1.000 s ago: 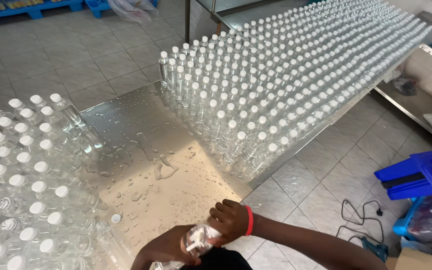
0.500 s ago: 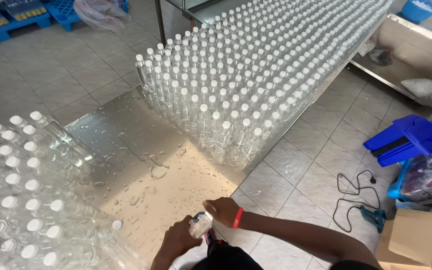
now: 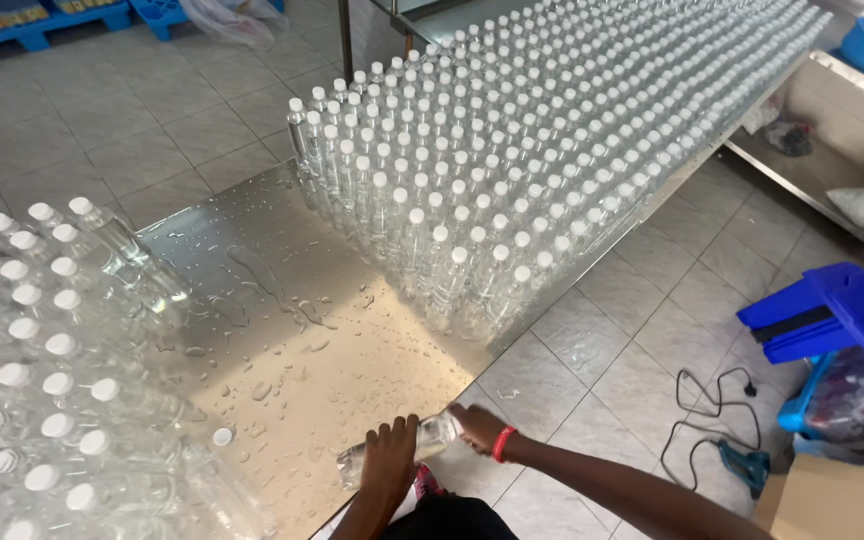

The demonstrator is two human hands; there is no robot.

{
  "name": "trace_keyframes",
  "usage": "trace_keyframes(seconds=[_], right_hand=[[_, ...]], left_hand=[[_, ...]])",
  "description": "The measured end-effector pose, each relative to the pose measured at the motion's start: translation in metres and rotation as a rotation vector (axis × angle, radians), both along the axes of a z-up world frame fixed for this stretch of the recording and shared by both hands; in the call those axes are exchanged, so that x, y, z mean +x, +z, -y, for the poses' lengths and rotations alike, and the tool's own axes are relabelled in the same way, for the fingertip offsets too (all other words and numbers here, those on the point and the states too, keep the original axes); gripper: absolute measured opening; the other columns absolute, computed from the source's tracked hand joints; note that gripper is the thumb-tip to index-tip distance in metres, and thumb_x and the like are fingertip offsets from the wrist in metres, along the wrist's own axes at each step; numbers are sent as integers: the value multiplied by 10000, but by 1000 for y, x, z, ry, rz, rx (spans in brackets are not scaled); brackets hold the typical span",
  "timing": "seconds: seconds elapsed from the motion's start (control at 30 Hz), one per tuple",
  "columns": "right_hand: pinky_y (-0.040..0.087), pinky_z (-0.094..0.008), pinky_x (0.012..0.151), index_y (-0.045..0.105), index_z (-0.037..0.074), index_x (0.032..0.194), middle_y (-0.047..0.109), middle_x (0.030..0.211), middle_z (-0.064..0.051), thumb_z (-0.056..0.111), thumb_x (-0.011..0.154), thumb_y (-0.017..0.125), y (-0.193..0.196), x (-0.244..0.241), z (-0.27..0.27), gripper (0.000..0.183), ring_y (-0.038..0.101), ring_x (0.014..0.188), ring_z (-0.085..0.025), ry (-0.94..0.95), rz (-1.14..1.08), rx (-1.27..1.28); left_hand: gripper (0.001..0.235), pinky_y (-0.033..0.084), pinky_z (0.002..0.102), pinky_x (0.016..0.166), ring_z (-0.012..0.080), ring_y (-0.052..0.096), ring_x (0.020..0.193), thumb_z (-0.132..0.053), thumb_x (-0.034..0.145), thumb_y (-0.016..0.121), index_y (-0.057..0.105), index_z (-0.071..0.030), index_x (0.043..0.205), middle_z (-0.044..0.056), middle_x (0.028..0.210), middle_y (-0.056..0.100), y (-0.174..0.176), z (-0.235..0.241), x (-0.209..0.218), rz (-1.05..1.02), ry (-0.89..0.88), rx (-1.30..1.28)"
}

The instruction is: The person repeatedly picks up clear plastic bottles from a metal table, screws on white caps by hand, and places the capped bottles back into rows. The process is continuous and repetitive, with the person handling bottles one at a time.

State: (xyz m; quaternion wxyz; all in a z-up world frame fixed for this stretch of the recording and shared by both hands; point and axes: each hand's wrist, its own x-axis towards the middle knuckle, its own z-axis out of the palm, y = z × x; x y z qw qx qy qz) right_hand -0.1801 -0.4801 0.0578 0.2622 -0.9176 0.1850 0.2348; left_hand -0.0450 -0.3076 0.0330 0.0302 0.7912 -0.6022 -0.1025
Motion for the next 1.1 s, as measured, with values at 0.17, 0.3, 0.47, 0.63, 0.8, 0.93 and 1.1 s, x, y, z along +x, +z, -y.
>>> trace_keyframes(seconds=[0.17,0.3,0.47,0.63,0.8,0.93,1.1], right_hand=[[467,-363,630,634,178,1297,666,695,-62,687,998,548,61,3,45,596,630,618,-186,-395,346,203],[490,-386,649,666,141,1181,722,846,-44,483,1056,656,44,14,107,364,660,688,-216,-204,453,41],[568,-456,471,587,145,1101,715,890,-68,433,1110,549,38,43,177,291,715,617,-281,-95,442,-363],[540,-569,564,573,128,1257,729,962,-122,561,1103,467,22,66,226,472,729,779,-421,-152,394,-447],[663,-592,863,463,164,1516,705,1062,-144,434,1084,585,19,72,240,524,799,1007,-405,-180,305,-440],[651,-648,880,300,111,1693,643,1290,-210,514,1099,518,60,62,195,751,771,1126,-431,-244,158,-484],[613,-607,675,382,249,1656,694,1267,-97,587,1011,548,-4,64,118,747,773,980,-393,-53,296,-418]], left_hand=[[608,593,542,838,342,752,971,-369,841,903,599,-189,1336,48,1144,761,-2,59,-2,-635,296,-393],[955,490,500,1102,270,585,1378,-594,785,914,483,-225,1553,3,1535,586,10,106,5,-854,405,-280],[813,555,605,1153,340,508,1488,-272,972,787,348,-231,1656,95,1713,300,-9,81,13,-882,493,-395],[267,564,467,1097,292,675,1329,-238,925,732,649,-256,1178,43,1468,585,-56,-38,28,-634,580,-766],[54,596,491,962,299,715,1191,-216,905,722,742,-265,896,68,1291,766,-78,-86,20,-276,552,-987],[261,633,477,901,297,734,1191,-188,916,757,726,-219,1173,112,1384,699,-75,-143,5,-460,1098,-916],[531,670,464,841,295,753,1191,-159,927,792,709,-172,1451,157,1477,631,-52,-240,-37,-530,1824,-913]])
